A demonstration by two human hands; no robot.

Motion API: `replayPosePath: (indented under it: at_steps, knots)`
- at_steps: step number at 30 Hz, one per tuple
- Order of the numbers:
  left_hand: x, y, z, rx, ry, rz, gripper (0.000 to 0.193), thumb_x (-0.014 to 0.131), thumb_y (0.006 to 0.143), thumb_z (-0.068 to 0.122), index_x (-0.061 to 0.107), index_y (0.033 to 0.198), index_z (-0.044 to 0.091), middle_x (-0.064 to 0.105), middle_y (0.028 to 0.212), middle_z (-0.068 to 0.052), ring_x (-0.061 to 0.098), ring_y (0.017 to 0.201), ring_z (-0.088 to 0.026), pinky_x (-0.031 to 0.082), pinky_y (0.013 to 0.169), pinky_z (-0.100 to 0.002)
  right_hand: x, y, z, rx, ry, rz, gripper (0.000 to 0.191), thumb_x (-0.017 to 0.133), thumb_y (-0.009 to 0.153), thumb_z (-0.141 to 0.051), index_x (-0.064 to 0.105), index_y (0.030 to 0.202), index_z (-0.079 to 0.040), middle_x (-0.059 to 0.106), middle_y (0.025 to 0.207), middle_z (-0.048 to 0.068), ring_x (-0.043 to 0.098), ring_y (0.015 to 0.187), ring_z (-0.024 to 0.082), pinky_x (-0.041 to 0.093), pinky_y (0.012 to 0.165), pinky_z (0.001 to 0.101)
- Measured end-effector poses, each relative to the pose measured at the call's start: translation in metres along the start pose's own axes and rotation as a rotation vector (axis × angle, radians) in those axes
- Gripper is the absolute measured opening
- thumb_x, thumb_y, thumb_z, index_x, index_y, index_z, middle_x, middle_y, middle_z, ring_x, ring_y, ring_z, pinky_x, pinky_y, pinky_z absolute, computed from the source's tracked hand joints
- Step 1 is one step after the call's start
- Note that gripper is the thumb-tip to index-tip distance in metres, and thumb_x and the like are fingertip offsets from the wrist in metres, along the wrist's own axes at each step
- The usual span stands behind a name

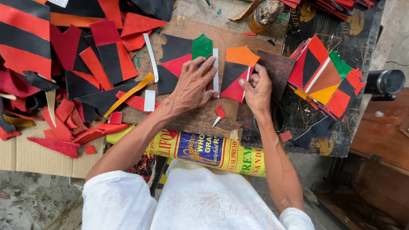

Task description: The person cuts colorful leather scraps into shapes with scissors, then uses a marker to trace around a dark template board on the workbench. They trim thin white strips, arrange the cut pieces, and set finished pieces onto a stack at the side of the table.

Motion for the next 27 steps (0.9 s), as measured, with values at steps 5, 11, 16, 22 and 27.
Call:
replayPosePath:
  at_steps: [5, 11, 16, 22, 27]
  knots:
    - [-0.002, 0.004, 0.005, 0.006, 0.028, -0.063, 0.089, 0.083, 0.072, 0.044, 0.053, 0.139, -0.006, 0.039, 0.154, -0.022, 0.037, 0.137, -0.04, 0.03, 0.109, -0.053, 0.006, 0.006, -0.009, 0.003, -0.008, -0.069, 0.062, 0.072, 0.089, 0.011, 0.048, 0.146, 0.005, 0.064, 0.079, 0.001, 0.056, 0.07, 0.002, 0.047, 0.064, 0.0182]
    - [-0.007, 0.006, 0.005, -0.003, -0.016, -0.075, 0.09, 0.085, 0.07, 0.041, 0.053, 0.139, -0.006, 0.039, 0.153, -0.021, 0.037, 0.138, -0.041, 0.031, 0.111, -0.053, 0.011, 0.008, -0.009, 0.016, -0.072, -0.045, 0.062, 0.075, 0.086, 0.009, 0.05, 0.143, 0.005, 0.061, 0.074, -0.001, 0.054, 0.066, 0.001, 0.046, 0.06, 0.0179]
    - [-0.008, 0.01, 0.004, -0.025, -0.055, -0.11, 0.087, 0.087, 0.068, 0.039, 0.055, 0.137, -0.003, 0.039, 0.153, -0.021, 0.036, 0.137, -0.042, 0.031, 0.109, -0.054, 0.01, 0.005, -0.014, -0.012, -0.086, 0.023, 0.058, 0.077, 0.086, 0.008, 0.053, 0.138, 0.005, 0.063, 0.074, -0.003, 0.055, 0.066, 0.001, 0.046, 0.059, 0.0177]
    - [-0.01, 0.012, 0.001, -0.031, -0.071, -0.15, 0.084, 0.088, 0.066, 0.034, 0.057, 0.135, -0.002, 0.038, 0.153, -0.021, 0.036, 0.136, -0.042, 0.032, 0.107, -0.054, 0.012, -0.001, -0.032, -0.017, -0.15, 0.053, 0.057, 0.079, 0.084, 0.008, 0.058, 0.136, 0.002, 0.061, 0.078, 0.0, 0.052, 0.062, 0.002, 0.045, 0.057, 0.0204]
    - [-0.008, 0.012, 0.002, -0.033, -0.033, -0.15, 0.08, 0.089, 0.067, 0.032, 0.059, 0.134, 0.001, 0.038, 0.153, -0.02, 0.037, 0.135, -0.042, 0.033, 0.106, -0.053, 0.013, -0.003, -0.045, -0.064, -0.312, 0.038, 0.058, 0.081, 0.08, 0.004, 0.06, 0.133, 0.004, 0.063, 0.076, 0.007, 0.059, 0.059, 0.01, 0.05, 0.056, 0.0269]
Point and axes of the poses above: each hand's wrist, its own y-axis towards the middle knuckle, its own x-axis out of the palm, z = x × y, the point moved 8 cm from there along y, towards the middle knuckle
